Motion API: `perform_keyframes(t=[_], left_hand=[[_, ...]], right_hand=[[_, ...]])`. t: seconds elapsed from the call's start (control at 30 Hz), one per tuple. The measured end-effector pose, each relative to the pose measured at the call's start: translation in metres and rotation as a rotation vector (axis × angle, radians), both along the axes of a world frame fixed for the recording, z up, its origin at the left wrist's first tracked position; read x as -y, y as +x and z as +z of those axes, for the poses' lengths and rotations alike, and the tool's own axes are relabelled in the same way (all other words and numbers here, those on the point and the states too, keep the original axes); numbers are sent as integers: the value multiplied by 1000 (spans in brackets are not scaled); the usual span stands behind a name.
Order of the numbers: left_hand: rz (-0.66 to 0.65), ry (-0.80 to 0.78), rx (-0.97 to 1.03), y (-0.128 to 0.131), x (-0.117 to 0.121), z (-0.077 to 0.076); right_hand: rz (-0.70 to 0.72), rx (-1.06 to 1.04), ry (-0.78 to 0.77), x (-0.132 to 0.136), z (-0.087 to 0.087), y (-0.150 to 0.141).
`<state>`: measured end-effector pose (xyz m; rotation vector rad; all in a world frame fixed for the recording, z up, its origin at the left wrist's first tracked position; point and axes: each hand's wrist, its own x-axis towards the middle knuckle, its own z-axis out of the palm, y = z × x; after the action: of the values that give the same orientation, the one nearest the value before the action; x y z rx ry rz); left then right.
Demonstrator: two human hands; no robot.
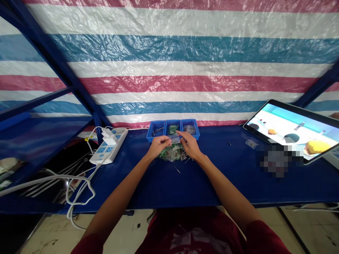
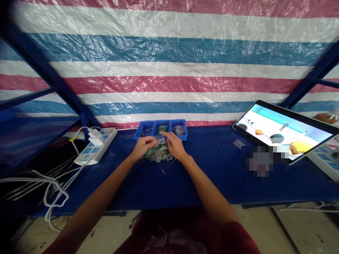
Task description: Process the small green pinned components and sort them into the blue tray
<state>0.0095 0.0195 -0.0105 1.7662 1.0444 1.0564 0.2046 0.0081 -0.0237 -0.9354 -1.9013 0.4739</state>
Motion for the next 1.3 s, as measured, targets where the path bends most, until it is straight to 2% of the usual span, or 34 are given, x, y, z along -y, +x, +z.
perform_keyframes(t=[0.13,0.33,0.43,0.57,0.7,0.9,1.3], left_hand=[[-65,-54,17,-1,4,2],[-50,-111,143,3,6,2],[23,2,175,3,6,1],[97,269,1,2,9,1],[133,403,-96,2,12,0],[199,459,-144,1,12,-2],[160,504,-277,-1,13,0]], right_hand=[[-49,146,100,6,-5,3],[-86,58,138,5,-8,0],[-115,-13,87,6,-6,-3],[-109,-104,-2,11,-2,-8],[-92,-166,-57,14,-2,-13],[-56,-172,-67,16,-1,-14],[-55,-189,-126,16,-6,-17]])
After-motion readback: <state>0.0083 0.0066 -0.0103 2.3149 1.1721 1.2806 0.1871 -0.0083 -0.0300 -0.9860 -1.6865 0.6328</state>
